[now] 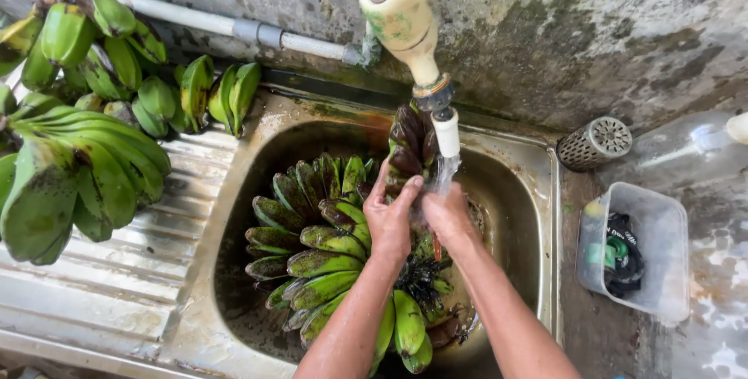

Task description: Washing bunches of green bananas in a sink under running water.

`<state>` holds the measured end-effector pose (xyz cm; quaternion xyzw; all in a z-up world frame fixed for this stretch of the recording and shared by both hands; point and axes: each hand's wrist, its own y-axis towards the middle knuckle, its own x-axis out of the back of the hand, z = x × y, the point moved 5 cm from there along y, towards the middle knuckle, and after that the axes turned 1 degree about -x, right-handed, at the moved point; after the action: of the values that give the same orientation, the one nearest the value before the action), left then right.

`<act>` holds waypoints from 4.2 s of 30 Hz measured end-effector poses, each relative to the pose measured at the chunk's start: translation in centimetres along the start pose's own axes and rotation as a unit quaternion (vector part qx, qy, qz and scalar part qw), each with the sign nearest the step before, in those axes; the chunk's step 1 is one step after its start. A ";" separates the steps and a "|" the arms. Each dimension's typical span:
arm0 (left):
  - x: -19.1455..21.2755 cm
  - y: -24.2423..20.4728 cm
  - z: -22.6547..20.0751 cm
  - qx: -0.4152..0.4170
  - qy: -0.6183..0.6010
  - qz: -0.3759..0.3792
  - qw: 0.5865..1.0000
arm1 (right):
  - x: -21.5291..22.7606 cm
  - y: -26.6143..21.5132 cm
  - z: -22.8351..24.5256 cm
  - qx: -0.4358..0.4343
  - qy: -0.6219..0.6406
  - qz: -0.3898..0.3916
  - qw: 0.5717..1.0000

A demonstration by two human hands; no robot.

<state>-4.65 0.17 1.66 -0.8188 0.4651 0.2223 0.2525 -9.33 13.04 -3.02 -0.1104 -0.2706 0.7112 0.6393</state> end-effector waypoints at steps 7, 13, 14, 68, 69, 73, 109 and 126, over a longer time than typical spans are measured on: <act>0.7 1.0 2.9 0.048 0.003 -0.002 0.999 | 2.5 -1.8 -0.4 -0.120 0.219 0.109 0.962; -0.3 -0.2 2.4 0.102 -0.005 -0.006 0.995 | 2.1 -2.3 -0.2 -0.131 0.294 0.097 0.942; -0.2 -0.2 2.5 0.104 -0.002 -0.003 0.995 | 2.1 -2.4 -0.5 -0.130 0.298 0.095 0.941; 3.3 2.4 5.3 0.207 0.041 -0.047 0.976 | 8.3 1.8 -10.7 -0.140 0.019 -0.038 0.989; 3.3 2.4 5.4 0.202 0.017 -0.031 0.979 | 8.0 1.0 -9.2 -0.146 0.033 -0.054 0.987; 3.9 2.8 6.2 0.206 -0.003 -0.025 0.978 | 9.1 -0.9 -6.7 -0.146 0.029 -0.104 0.983; 1.7 -0.4 4.4 0.169 -0.014 -0.026 0.985 | 1.0 -8.7 -0.5 -0.001 0.195 -0.189 0.962; 1.1 -1.6 5.0 0.153 -0.002 -0.009 0.988 | 0.5 -4.2 -4.0 -0.034 0.313 -0.011 0.949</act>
<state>-3.36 3.24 -2.56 -0.7744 0.4855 0.1483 0.3776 -3.88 14.66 -4.01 -0.3462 -0.0827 0.6245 0.6951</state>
